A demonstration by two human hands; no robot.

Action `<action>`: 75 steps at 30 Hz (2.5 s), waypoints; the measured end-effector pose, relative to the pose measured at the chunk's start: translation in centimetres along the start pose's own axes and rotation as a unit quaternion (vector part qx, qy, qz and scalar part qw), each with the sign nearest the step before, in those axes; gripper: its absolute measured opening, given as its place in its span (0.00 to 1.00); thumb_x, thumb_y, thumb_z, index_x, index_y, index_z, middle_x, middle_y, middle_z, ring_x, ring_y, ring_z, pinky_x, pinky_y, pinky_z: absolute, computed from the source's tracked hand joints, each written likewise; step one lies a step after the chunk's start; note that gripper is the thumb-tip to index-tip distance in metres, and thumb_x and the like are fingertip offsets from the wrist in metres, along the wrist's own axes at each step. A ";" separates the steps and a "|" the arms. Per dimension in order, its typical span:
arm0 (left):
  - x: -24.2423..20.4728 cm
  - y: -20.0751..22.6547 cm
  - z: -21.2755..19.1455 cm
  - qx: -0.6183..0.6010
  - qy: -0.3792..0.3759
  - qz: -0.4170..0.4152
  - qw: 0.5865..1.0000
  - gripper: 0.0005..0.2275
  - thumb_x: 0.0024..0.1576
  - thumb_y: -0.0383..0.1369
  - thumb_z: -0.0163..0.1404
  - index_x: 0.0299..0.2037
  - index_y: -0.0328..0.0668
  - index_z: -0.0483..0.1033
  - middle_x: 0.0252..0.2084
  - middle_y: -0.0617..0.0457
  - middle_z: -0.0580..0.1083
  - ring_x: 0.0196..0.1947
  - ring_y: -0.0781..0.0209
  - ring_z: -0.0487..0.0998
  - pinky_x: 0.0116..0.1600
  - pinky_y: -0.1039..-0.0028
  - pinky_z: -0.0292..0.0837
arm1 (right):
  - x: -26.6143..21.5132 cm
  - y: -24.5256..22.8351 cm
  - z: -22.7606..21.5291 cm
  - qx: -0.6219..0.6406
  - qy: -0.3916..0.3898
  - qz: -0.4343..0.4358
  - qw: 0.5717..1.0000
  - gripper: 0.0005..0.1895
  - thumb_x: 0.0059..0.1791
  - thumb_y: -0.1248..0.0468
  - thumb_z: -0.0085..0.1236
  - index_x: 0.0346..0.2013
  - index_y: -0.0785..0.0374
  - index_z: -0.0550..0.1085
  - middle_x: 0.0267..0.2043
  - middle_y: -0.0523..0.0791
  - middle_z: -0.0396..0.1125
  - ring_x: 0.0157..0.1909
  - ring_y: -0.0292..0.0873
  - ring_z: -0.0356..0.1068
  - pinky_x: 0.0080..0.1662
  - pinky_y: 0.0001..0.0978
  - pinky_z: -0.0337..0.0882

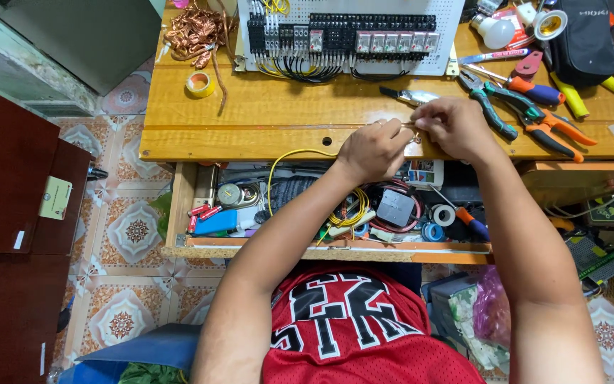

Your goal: Stripping, twisting, and connecting electrical wires to components on a workbench

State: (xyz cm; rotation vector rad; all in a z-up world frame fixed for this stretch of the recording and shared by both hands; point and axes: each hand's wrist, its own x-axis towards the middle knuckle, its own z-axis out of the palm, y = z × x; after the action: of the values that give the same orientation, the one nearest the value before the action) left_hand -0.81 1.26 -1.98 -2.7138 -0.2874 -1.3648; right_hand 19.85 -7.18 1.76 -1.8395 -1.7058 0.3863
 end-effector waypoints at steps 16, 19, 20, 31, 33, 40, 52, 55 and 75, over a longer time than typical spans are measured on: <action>0.3 -0.4 0.4 -0.139 -0.156 -0.146 0.967 0.09 0.61 0.47 0.47 0.36 0.64 0.80 0.26 0.53 0.72 0.29 0.41 0.80 0.33 0.55 0.77 | -5.4 -0.8 -1.3 -0.097 0.051 -0.060 0.992 0.05 0.47 0.67 0.70 0.36 0.59 0.80 0.36 0.45 0.73 0.42 0.53 0.75 0.45 0.41 0.73; 0.5 -0.6 0.6 -0.159 -0.174 -0.178 0.955 0.08 0.59 0.49 0.48 0.36 0.67 0.80 0.27 0.53 0.73 0.32 0.40 0.81 0.35 0.52 0.79 | -6.0 -1.7 -1.1 -0.088 0.069 -0.093 0.989 0.05 0.47 0.69 0.69 0.33 0.61 0.77 0.34 0.47 0.72 0.40 0.56 0.74 0.44 0.44 0.73; 0.3 -0.7 1.1 -0.158 -0.174 -0.178 0.955 0.08 0.59 0.49 0.48 0.36 0.67 0.80 0.27 0.53 0.73 0.32 0.40 0.81 0.35 0.52 0.79 | -6.2 -1.1 -0.7 -0.088 0.069 -0.093 0.989 0.05 0.47 0.69 0.69 0.33 0.61 0.77 0.34 0.47 0.72 0.40 0.56 0.74 0.44 0.44 0.73; -0.1 -2.5 0.0 -0.175 -0.260 -0.277 0.908 0.07 0.55 0.46 0.54 0.36 0.63 0.81 0.31 0.57 0.79 0.40 0.46 0.83 0.43 0.54 0.80 | -7.1 -0.5 -0.7 0.000 0.101 -0.068 0.993 0.04 0.49 0.69 0.68 0.34 0.61 0.78 0.36 0.47 0.73 0.38 0.55 0.73 0.42 0.42 0.71; -1.2 -3.2 -0.4 -0.166 -0.263 -0.276 0.910 0.06 0.57 0.45 0.53 0.37 0.62 0.82 0.32 0.56 0.79 0.40 0.45 0.83 0.43 0.53 0.80 | -7.1 -0.5 -0.8 0.004 0.101 -0.064 0.993 0.04 0.49 0.69 0.68 0.35 0.61 0.78 0.36 0.47 0.74 0.38 0.55 0.73 0.42 0.43 0.70; -2.3 -6.8 -11.2 -0.072 -0.337 -0.257 0.903 0.07 0.60 0.43 0.52 0.41 0.59 0.83 0.36 0.53 0.80 0.45 0.46 0.82 0.49 0.52 0.78 | -7.4 0.1 -0.4 0.003 0.112 -0.054 0.992 0.05 0.49 0.68 0.69 0.36 0.61 0.79 0.37 0.46 0.74 0.35 0.50 0.72 0.40 0.41 0.69; -6.3 -10.0 -23.3 0.004 -0.136 -0.278 0.951 0.05 0.59 0.40 0.60 0.38 0.54 0.85 0.37 0.60 0.79 0.33 0.54 0.79 0.32 0.61 0.68 | -5.8 -6.1 -2.5 -0.131 0.113 -0.097 0.980 0.15 0.52 0.60 0.69 0.49 0.65 0.80 0.50 0.54 0.67 0.52 0.54 0.68 0.50 0.47 0.71; -7.0 -10.3 -25.1 -0.016 -0.109 -0.253 0.961 0.04 0.59 0.41 0.59 0.36 0.58 0.82 0.29 0.55 0.75 0.33 0.47 0.80 0.40 0.61 0.76 | -4.0 -5.7 0.2 -0.149 0.167 -0.167 0.960 0.16 0.48 0.60 0.72 0.50 0.52 0.81 0.51 0.44 0.72 0.56 0.51 0.72 0.57 0.42 0.69; -10.7 -12.6 -22.8 -0.029 -0.051 -0.208 0.976 0.09 0.60 0.40 0.61 0.29 0.53 0.78 0.22 0.55 0.72 0.26 0.49 0.78 0.33 0.67 0.73 | 0.5 -7.8 10.8 -0.122 0.161 -0.224 0.953 0.08 0.55 0.57 0.60 0.33 0.53 0.73 0.26 0.43 0.67 0.31 0.49 0.72 0.36 0.41 0.71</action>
State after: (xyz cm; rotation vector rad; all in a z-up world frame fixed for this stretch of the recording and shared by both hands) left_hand -27.56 8.45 2.98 -2.8864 -0.8821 -1.3354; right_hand 7.34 -4.30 -1.95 -1.5015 -1.9220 -0.3072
